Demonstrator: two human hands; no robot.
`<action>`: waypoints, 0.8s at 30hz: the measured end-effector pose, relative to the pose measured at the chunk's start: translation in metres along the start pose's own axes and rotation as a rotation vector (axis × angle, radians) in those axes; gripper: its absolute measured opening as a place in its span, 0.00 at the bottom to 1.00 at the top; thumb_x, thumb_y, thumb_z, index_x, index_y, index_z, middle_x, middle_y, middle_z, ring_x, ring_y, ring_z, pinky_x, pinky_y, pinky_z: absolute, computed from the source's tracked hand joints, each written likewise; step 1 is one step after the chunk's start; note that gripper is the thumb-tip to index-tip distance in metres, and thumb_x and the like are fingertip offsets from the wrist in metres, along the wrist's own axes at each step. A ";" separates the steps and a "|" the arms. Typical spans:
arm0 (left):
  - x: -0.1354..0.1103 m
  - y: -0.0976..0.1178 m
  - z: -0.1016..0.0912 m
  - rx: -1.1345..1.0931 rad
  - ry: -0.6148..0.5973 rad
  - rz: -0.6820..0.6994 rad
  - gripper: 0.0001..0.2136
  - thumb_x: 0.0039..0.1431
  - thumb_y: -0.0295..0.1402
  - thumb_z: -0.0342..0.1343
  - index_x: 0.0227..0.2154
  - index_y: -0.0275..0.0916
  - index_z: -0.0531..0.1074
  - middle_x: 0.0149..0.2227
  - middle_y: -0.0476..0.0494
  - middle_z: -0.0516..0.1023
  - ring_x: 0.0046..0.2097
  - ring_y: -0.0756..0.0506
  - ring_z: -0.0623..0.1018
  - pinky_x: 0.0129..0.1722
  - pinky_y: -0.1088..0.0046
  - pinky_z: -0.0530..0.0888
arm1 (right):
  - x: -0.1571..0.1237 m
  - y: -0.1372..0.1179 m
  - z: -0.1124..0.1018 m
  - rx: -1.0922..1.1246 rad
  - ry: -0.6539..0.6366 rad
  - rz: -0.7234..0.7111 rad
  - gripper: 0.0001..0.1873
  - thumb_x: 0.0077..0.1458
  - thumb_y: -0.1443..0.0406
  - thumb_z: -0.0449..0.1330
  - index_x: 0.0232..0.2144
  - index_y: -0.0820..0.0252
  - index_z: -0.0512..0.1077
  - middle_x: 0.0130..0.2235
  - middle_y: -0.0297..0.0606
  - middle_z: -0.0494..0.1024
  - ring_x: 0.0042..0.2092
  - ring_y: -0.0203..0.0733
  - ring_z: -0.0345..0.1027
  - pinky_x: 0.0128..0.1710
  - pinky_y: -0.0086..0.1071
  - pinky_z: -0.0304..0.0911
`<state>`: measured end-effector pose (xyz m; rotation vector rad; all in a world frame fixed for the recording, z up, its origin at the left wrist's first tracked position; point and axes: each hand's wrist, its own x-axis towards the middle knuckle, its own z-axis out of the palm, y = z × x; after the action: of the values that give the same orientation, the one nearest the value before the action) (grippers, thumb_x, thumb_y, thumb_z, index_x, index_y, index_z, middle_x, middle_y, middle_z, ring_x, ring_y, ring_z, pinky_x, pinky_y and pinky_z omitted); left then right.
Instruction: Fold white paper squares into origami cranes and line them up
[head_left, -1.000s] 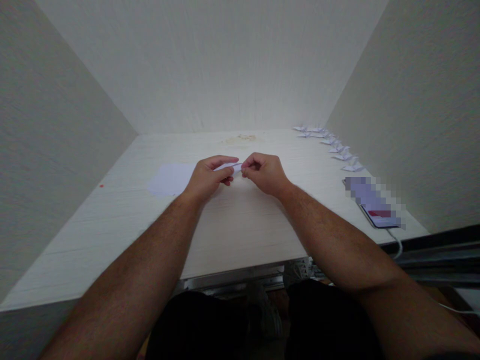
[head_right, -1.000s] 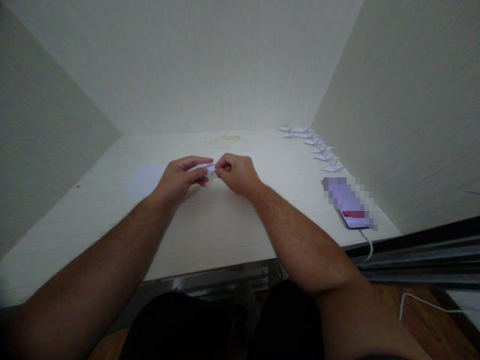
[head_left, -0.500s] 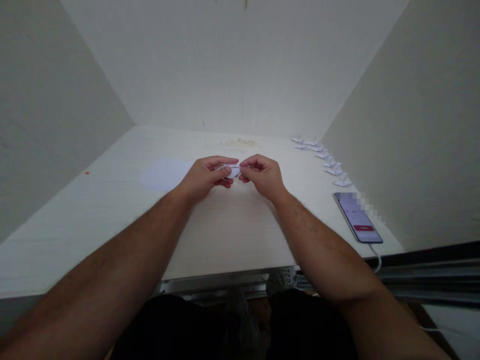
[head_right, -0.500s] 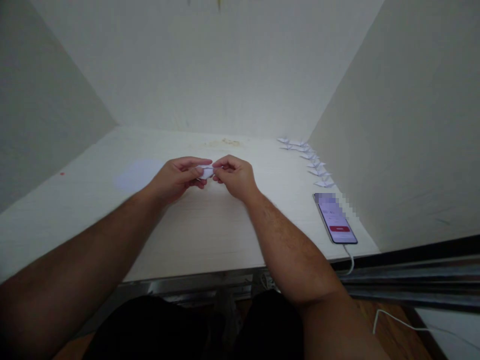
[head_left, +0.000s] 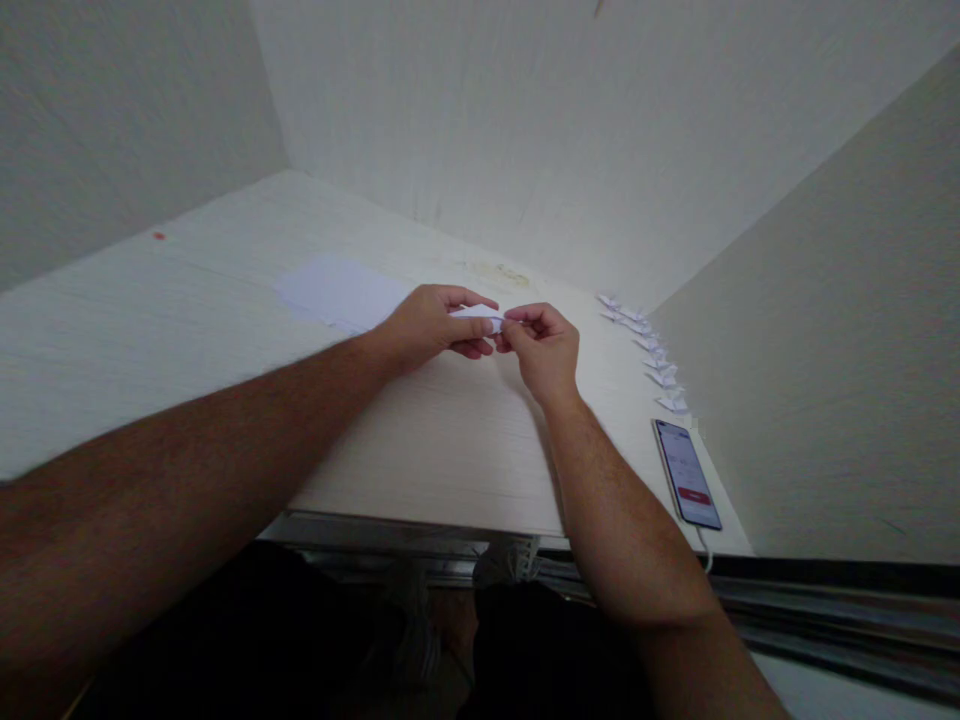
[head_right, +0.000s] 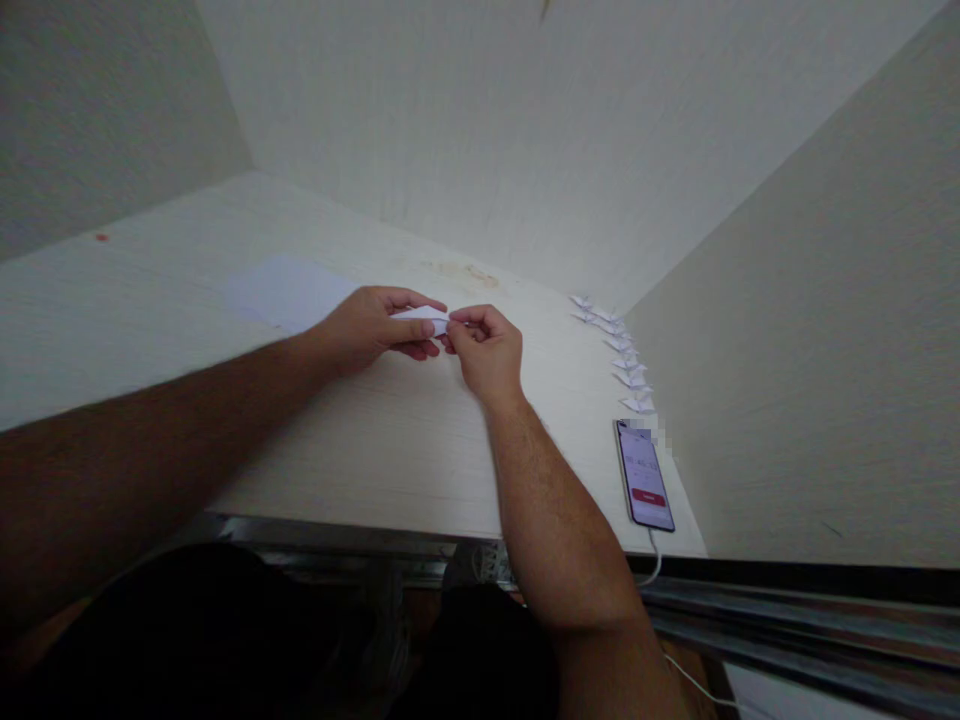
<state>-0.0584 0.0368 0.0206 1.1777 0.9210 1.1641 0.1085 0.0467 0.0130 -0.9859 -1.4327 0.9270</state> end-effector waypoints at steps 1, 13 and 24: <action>-0.001 0.001 0.000 0.003 -0.007 -0.001 0.20 0.46 0.31 0.73 0.44 0.32 0.79 0.31 0.36 0.82 0.30 0.43 0.83 0.33 0.64 0.81 | 0.000 -0.001 0.000 0.025 0.002 0.011 0.05 0.47 0.65 0.65 0.29 0.57 0.72 0.23 0.28 0.76 0.25 0.33 0.72 0.29 0.29 0.72; -0.001 -0.002 0.001 -0.070 -0.011 -0.026 0.15 0.49 0.27 0.68 0.42 0.31 0.78 0.31 0.38 0.83 0.32 0.44 0.83 0.33 0.68 0.81 | 0.001 0.001 -0.002 0.058 -0.005 0.032 0.07 0.44 0.65 0.66 0.28 0.58 0.72 0.23 0.29 0.77 0.25 0.34 0.73 0.30 0.31 0.72; 0.004 -0.009 0.000 -0.103 0.060 0.038 0.10 0.49 0.23 0.66 0.36 0.32 0.78 0.35 0.39 0.83 0.33 0.46 0.83 0.34 0.71 0.80 | 0.002 0.003 -0.001 0.058 0.030 0.034 0.12 0.44 0.62 0.69 0.32 0.58 0.73 0.25 0.29 0.76 0.24 0.32 0.69 0.27 0.30 0.70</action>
<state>-0.0557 0.0405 0.0124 1.0859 0.8768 1.2683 0.1092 0.0499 0.0113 -0.9801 -1.3603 0.9695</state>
